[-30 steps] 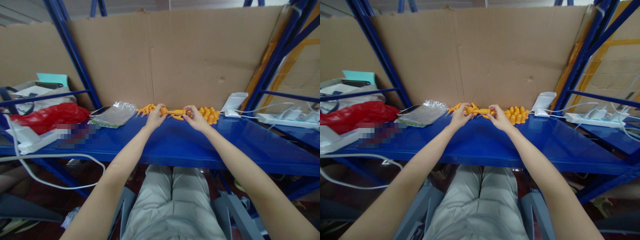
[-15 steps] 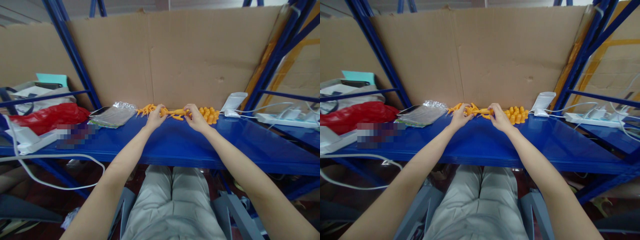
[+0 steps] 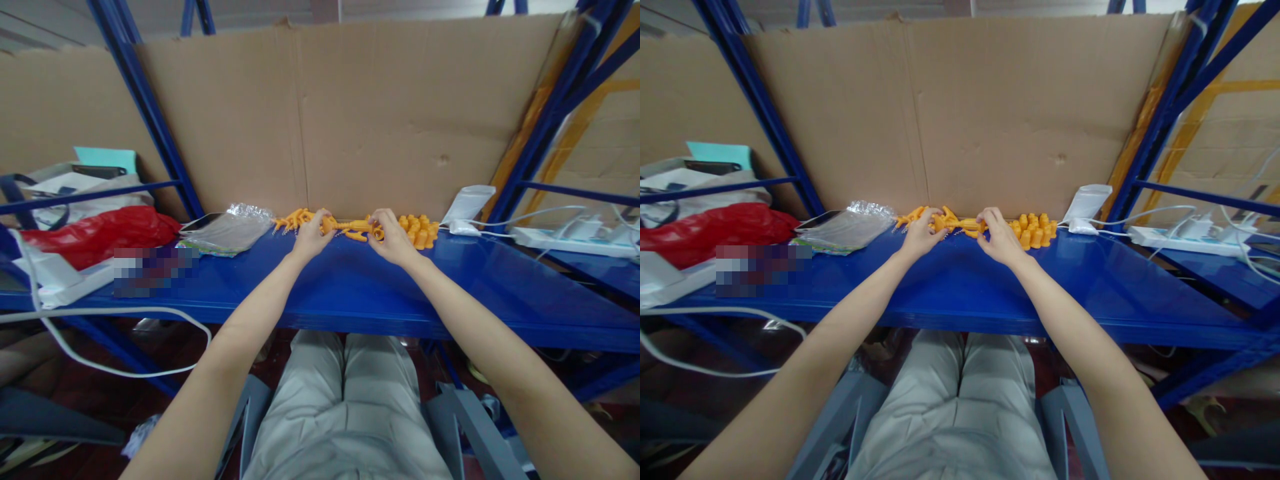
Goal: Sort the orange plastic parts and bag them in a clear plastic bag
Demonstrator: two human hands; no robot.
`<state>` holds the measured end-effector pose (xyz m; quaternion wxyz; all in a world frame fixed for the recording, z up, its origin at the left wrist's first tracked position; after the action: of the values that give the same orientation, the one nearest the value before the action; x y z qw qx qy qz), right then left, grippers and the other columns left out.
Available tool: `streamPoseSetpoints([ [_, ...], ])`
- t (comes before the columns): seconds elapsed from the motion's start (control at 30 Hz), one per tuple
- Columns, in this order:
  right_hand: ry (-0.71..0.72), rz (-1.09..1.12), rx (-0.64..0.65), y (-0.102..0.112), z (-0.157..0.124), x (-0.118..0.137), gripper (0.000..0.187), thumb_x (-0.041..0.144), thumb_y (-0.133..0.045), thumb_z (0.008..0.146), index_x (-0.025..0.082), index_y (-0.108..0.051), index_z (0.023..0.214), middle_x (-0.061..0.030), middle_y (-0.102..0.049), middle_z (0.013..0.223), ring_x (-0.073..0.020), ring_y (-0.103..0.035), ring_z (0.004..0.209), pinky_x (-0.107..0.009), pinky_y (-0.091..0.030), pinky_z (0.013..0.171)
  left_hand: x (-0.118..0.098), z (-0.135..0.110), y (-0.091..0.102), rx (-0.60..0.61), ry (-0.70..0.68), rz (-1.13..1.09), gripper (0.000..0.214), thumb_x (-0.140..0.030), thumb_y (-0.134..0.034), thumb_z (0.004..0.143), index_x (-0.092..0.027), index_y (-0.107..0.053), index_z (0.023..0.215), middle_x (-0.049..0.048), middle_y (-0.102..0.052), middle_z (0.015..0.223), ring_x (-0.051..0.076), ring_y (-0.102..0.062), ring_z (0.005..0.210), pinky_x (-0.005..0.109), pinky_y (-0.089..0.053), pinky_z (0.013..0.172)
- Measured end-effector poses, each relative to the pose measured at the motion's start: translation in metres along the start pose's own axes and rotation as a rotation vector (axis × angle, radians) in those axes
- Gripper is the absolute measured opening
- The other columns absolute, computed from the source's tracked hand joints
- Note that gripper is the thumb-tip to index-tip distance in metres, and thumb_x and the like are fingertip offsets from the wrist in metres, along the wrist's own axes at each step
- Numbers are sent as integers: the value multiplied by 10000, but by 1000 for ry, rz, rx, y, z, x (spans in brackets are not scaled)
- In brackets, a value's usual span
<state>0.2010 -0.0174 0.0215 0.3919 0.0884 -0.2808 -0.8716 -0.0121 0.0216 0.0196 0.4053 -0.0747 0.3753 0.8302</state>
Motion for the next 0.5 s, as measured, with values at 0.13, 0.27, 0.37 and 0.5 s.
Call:
streamPoseSetpoints([
  [0.13,-11,-53,13,0,1,2,313,116,-484,800,212,-527,1094,-132,-569,1132,-285,-552,1115,-464,-463,967,1,0,-1,-2,-11,2,307,-186,-671,810,-203,-550,1091,-12,-670,875,119,-615,656,212,-444,641],
  [0.27,-47,-133,16,-1,1,3,371,119,-496,803,209,-556,1158,-141,-568,1168,-308,-533,1137,-472,-453,952,2,0,-3,4,-19,22,302,-223,-675,813,-205,-559,1092,-1,-687,908,127,-618,662,229,-459,651],
  [0.37,-66,-194,33,-1,0,4,417,111,-498,795,211,-568,1194,-144,-568,1189,-318,-523,1128,-475,-443,931,2,-1,-3,5,-34,6,297,-248,-681,809,-206,-572,1083,4,-697,900,150,-645,739,242,-486,691],
  [0.5,-94,-275,56,-1,0,4,388,127,-513,789,192,-590,1164,-152,-566,1185,-320,-510,1100,-459,-429,898,0,-2,-3,33,-14,1,315,-257,-687,797,-201,-595,1093,23,-713,925,172,-669,820,271,-515,768],
])
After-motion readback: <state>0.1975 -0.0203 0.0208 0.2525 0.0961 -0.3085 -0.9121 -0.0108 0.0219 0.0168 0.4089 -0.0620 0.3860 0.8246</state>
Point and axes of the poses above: each hand's wrist, its own z-axis towards the middle knuckle, its own y-axis out of the back of the hand, x = y × z, the point moved 3 cm from there along z, towards the middle knuckle
